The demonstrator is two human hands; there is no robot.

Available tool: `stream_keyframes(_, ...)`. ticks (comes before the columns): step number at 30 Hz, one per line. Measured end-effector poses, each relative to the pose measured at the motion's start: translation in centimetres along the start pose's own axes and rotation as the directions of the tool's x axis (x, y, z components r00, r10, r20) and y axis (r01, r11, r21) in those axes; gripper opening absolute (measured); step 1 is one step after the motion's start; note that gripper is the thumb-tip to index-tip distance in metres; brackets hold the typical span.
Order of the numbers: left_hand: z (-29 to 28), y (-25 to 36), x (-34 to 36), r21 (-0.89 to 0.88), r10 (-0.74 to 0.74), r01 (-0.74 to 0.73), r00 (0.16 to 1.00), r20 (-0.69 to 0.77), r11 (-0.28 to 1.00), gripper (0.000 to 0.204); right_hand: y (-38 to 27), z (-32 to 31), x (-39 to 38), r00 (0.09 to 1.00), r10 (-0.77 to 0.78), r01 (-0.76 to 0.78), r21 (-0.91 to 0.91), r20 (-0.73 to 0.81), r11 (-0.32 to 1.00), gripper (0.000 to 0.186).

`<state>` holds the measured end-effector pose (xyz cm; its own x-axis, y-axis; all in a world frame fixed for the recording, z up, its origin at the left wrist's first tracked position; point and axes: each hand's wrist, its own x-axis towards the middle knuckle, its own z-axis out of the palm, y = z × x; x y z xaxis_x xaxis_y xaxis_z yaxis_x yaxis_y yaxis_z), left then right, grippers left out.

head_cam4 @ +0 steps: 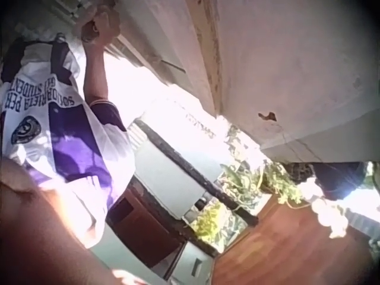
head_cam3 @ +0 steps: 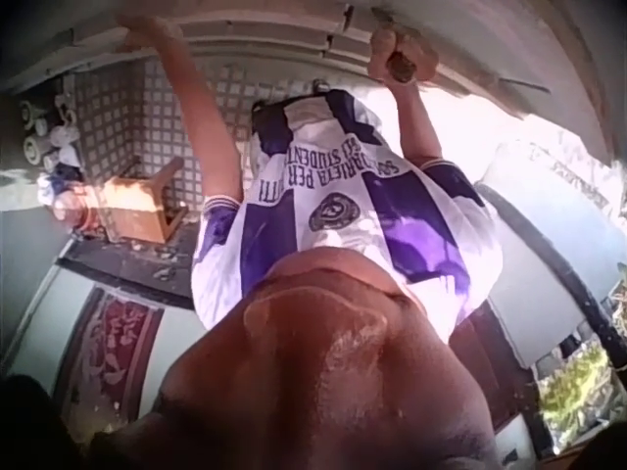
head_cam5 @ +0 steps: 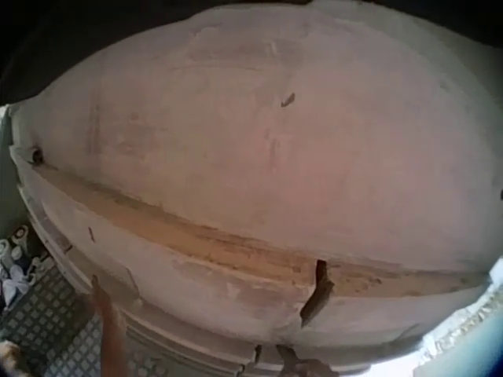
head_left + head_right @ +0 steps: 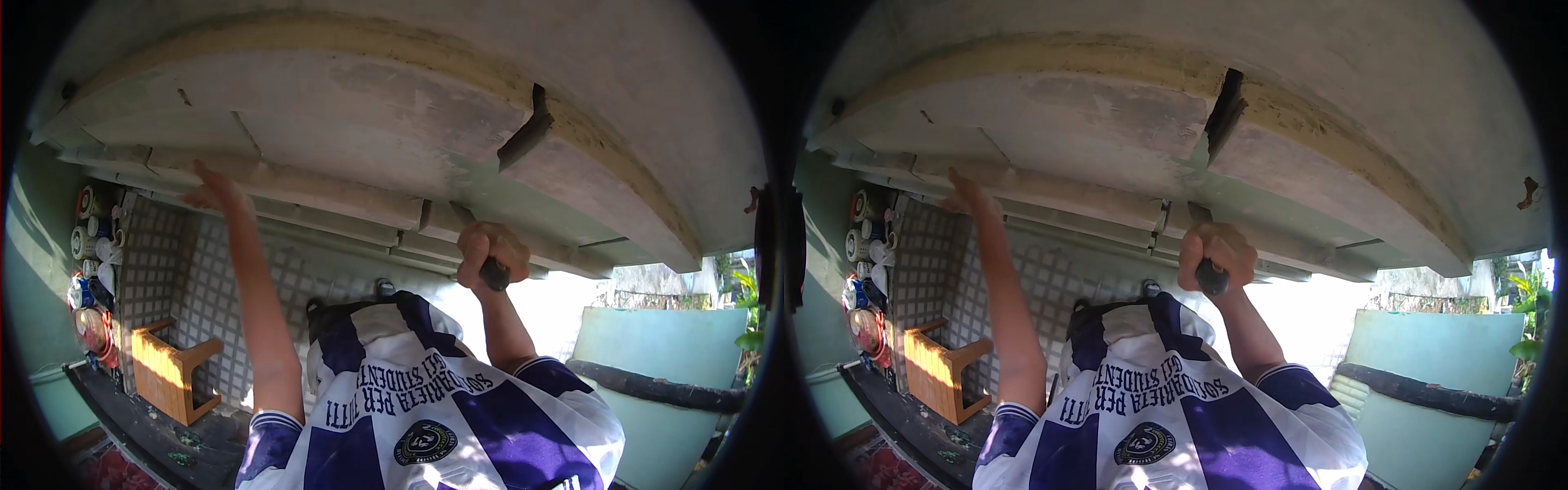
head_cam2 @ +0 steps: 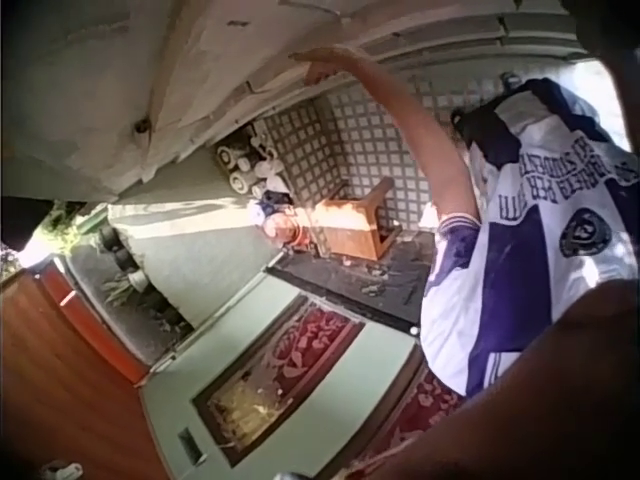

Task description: Patching and smoothing a wall using a putty knife.

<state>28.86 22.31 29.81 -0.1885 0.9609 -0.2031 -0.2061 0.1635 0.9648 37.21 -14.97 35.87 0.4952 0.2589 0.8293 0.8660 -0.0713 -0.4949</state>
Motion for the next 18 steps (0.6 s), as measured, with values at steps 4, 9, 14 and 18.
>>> stream_keyframes(4,-0.6,0.2,11.4,0.075,-0.158,0.155,0.987,0.035,0.985,0.08,-0.6,0.4,0.1,0.988,-0.099,0.111,0.1,-0.118,0.989,0.029)
stream_keyframes(9,0.0,-2.3,12.2,-0.12,-0.144,0.173,0.965,0.217,0.978,0.079,-1.1,0.3,0.2,0.983,-0.111,0.14,0.199,-0.149,0.97,0.029)
stream_keyframes(14,1.7,-1.4,9.5,-0.069,-0.133,0.136,0.99,0.045,0.988,0.078,-0.8,1.0,0.2,0.978,-0.065,0.084,0.092,-0.199,0.992,0.03)
stream_keyframes(18,0.6,-2.2,11.4,0.013,-0.055,0.055,0.998,-0.002,0.998,0.084,-1.0,1.4,0.0,0.972,-0.034,0.072,0.153,-0.234,0.986,0.034)
